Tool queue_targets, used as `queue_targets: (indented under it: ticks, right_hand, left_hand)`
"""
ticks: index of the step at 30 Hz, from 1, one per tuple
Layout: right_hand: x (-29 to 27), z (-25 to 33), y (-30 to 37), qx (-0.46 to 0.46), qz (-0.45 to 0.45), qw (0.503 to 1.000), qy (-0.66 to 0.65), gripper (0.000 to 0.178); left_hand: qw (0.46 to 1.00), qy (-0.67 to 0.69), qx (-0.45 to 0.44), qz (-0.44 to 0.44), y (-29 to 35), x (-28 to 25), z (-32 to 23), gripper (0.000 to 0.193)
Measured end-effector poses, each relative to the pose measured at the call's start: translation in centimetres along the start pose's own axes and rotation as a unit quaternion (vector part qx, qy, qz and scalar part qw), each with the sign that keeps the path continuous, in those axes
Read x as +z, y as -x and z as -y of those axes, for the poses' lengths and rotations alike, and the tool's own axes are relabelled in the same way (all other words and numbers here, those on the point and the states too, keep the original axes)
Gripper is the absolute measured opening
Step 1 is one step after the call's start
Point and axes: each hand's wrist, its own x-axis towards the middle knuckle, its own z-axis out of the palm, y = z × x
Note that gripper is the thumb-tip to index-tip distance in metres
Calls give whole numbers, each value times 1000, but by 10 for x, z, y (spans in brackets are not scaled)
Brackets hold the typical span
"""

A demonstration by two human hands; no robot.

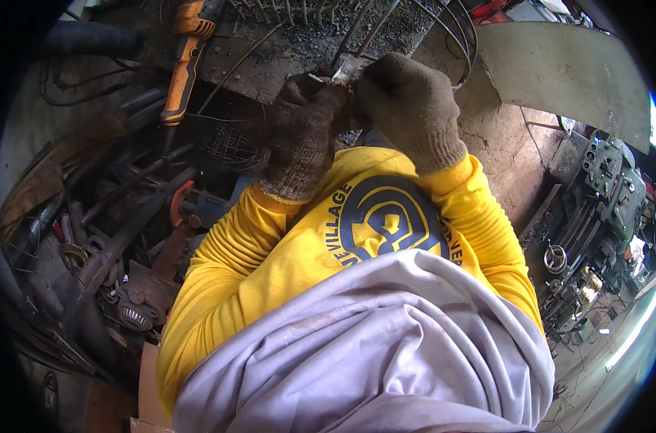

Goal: The person holds a circular metal frame and uses a welding tool to fuse small metal wires onto it at several points on a workbench.

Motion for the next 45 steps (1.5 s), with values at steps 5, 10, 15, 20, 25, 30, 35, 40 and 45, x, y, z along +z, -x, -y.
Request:
queue_targets:
  ticks: [5,10,15,20,25,30,35,40,45]
  right_hand:
    - [-15,-3,13,0,-28,998,-49,12]
    - [-11,-38,33,60,-81,984,-148,12]
    - [-23,-56,36,57,-105,977,-175,13]
    - [-32,-74,14,53,-172,930,-320,17]
    - [-66,-152,-64,25,-165,955,-247,22]
    - [-61,-216,-181,-87,-154,982,61,35]
    - [-54,-170,-240,-84,-33,992,89,39]
    - [-13,-163,-269,-192,26,978,81,37]
    - [0,-181,-282,-241,62,966,76,28]
  left_hand:
    - [998,51,35,13,6,-2,-5,14]
    - [986,-97,133,-2,-14,-44,-12,15]
    - [932,-311,182,-35,-32,-66,-20,27]
    - [782,-566,251,-73,-43,-60,-26,38]
    - [646,-667,349,-123,-42,-49,-24,33]
    - [566,-713,380,-165,-51,-43,-23,31]
    - [504,-762,305,-269,-34,-25,-20,32]
    - [548,-676,349,-347,-20,-21,-5,31]
    - [511,-628,374,-452,-5,-75,12,28]
